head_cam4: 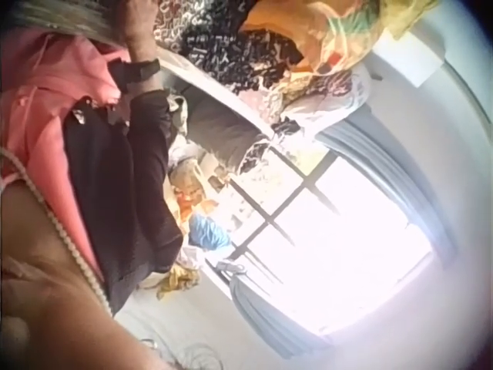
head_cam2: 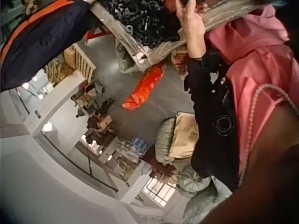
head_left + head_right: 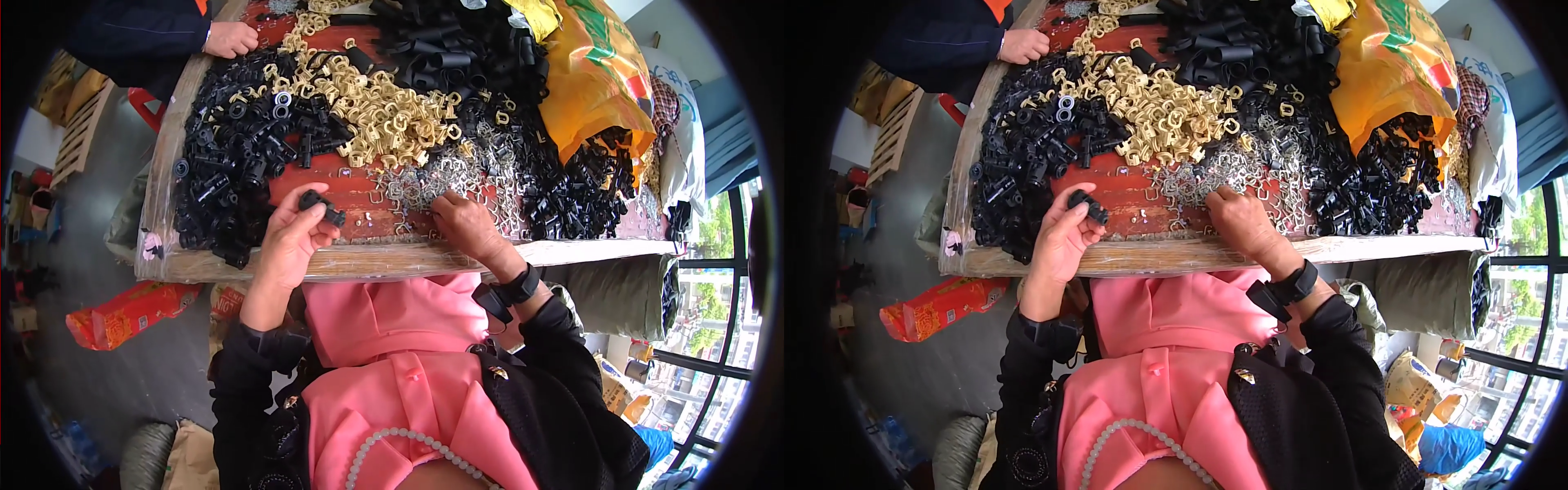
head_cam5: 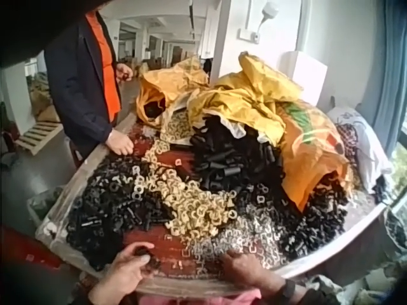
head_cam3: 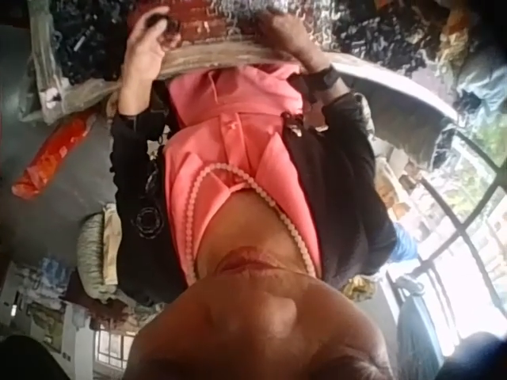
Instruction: The person assembles components by hand, picking up a black plastic housing, inserting a small metal pin, and then fitting a beige plastic clip onto the assembly.
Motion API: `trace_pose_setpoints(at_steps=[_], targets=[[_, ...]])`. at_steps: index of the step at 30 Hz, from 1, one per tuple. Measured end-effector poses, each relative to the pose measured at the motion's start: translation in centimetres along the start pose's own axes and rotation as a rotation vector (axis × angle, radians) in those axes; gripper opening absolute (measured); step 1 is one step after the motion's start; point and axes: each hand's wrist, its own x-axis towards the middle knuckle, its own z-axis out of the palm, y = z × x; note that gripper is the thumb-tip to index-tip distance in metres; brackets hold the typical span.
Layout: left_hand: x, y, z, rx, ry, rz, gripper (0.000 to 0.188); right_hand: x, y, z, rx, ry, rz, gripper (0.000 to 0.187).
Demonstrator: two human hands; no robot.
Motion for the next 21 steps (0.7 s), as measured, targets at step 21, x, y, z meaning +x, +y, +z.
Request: trace_pose_setpoints(at_steps=[21], targets=[[0.2,-3.6,2.1,-0.023,0.035,-0.239,0.015,-1.6,-3.0,-2.9,0.418,0.157,-0.086,0.01]])
